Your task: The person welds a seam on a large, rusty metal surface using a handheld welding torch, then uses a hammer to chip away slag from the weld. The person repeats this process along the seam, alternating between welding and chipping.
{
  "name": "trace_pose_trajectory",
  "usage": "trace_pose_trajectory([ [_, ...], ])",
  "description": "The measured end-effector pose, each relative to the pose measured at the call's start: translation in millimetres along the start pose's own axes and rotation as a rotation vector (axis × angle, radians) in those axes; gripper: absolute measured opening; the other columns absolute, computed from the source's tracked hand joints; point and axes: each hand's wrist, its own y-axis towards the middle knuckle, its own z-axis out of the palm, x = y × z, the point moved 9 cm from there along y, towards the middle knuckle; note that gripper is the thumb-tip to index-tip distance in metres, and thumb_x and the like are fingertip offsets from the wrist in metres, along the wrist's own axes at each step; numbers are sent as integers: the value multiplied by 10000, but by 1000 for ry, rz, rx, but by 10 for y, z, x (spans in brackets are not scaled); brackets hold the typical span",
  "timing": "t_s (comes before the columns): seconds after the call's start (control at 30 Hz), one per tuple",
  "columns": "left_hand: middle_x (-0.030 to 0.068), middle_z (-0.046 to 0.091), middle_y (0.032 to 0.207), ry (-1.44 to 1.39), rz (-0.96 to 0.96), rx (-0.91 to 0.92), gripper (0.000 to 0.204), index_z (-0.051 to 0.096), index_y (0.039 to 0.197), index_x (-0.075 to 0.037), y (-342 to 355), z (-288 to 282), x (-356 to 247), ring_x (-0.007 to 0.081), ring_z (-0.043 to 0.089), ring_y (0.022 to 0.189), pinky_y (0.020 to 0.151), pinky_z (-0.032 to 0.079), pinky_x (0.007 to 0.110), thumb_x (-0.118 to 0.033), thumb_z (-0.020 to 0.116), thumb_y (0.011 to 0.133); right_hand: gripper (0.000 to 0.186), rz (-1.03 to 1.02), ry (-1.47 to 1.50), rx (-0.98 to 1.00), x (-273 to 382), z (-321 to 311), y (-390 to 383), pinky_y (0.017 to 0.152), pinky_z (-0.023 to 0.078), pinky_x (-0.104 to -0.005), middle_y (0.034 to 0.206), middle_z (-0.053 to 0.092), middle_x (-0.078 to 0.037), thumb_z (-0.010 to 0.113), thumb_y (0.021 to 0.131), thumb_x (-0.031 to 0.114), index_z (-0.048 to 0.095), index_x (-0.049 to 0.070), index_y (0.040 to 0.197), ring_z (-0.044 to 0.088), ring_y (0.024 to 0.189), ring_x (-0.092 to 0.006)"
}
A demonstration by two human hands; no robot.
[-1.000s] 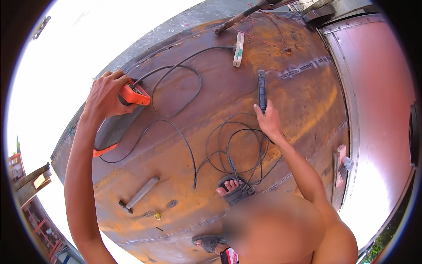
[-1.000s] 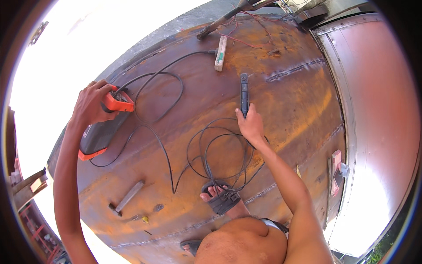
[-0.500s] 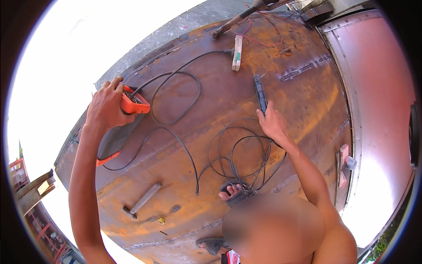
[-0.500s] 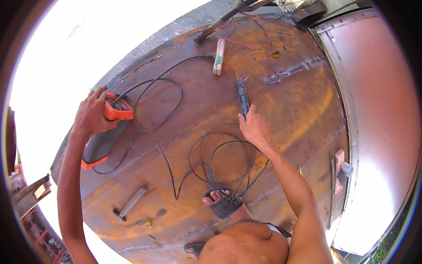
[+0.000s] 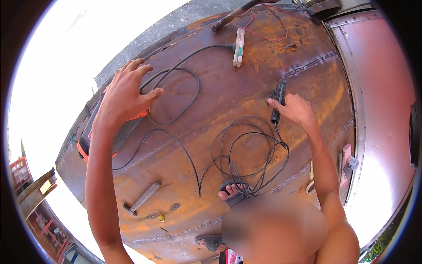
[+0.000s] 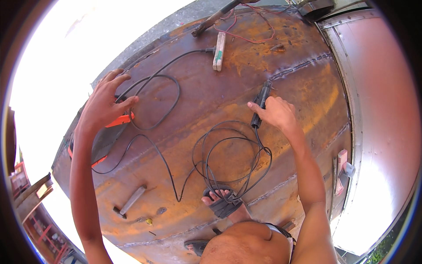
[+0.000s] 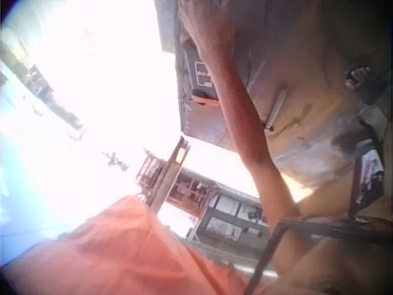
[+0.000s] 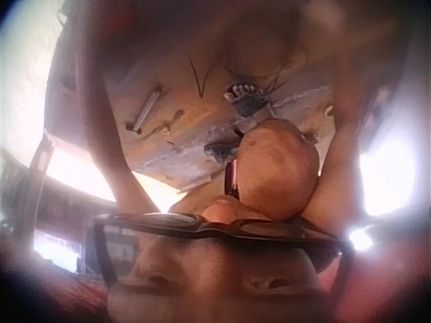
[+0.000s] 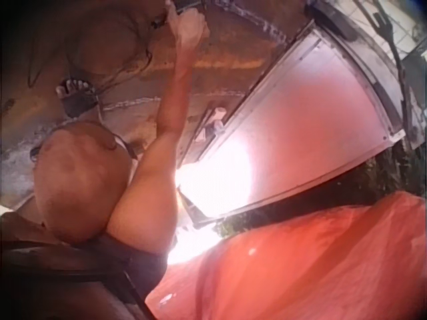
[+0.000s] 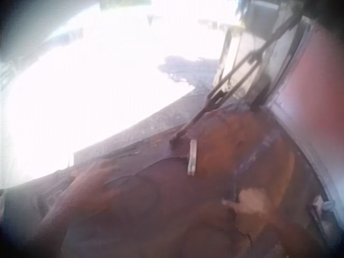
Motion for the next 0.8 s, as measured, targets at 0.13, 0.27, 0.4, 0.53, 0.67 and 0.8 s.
trace_pose_trajectory([
  [0.13, 231, 466, 1532, -83, -16, -120, 691, 549, 1432, -15, 428, 494, -95, 377, 431, 1438, 1160, 378, 503, -450, 688, 913, 647, -80, -59, -113, 229, -310, 80, 827, 539, -511, 834, 733, -202, 621, 926, 636, 734, 4, 844, 719, 891, -385],
  [0.27, 236, 588, 1390, -77, -184, -109, 583, 601, 1363, -9, 683, 898, -10, 395, 583, 1265, 1062, 443, 526, -411, 663, 945, 631, -304, 279, -333, 618, -507, 488, 849, 551, -496, 873, 738, -202, 638, 922, 616, 732, -4, 987, 719, 944, -374],
  [0.4, 218, 693, 1152, -93, -129, -56, 372, 733, 1089, -10, 756, 1101, -98, 426, 698, 988, 920, 496, 553, -350, 648, 964, 616, -282, 377, -305, 992, -481, 1071, 873, 552, -497, 929, 743, -226, 663, 910, 588, 730, -15, 1019, 709, 990, -396],
  [0.53, 200, 692, 1041, -124, -44, -179, 297, 742, 888, -9, 619, 965, -252, 404, 705, 904, 834, 513, 529, -286, 658, 956, 546, -300, 330, -255, 1156, -410, 1347, 869, 537, -533, 963, 732, -254, 673, 921, 508, 718, -34, 973, 698, 998, -424],
  [0.67, 152, 665, 972, 34, 117, -228, 244, 743, 913, -20, 434, 787, -494, 370, 672, 904, 817, 517, 483, -242, 646, 948, 457, -320, 372, -291, 859, -369, 1360, 871, 514, -561, 943, 717, -274, 677, 934, 370, 639, -30, 1150, 677, 999, -466],
  [0.8, 131, 626, 948, 88, 235, -426, 222, 679, 930, -11, 160, 596, -803, 355, 642, 894, 796, 508, 461, -225, 623, 950, 616, -401, 158, -409, 859, -390, 1035, 884, 512, -558, 1095, 685, -296, 641, 966, 315, 434, -41, 1424, 657, 1031, -487],
])
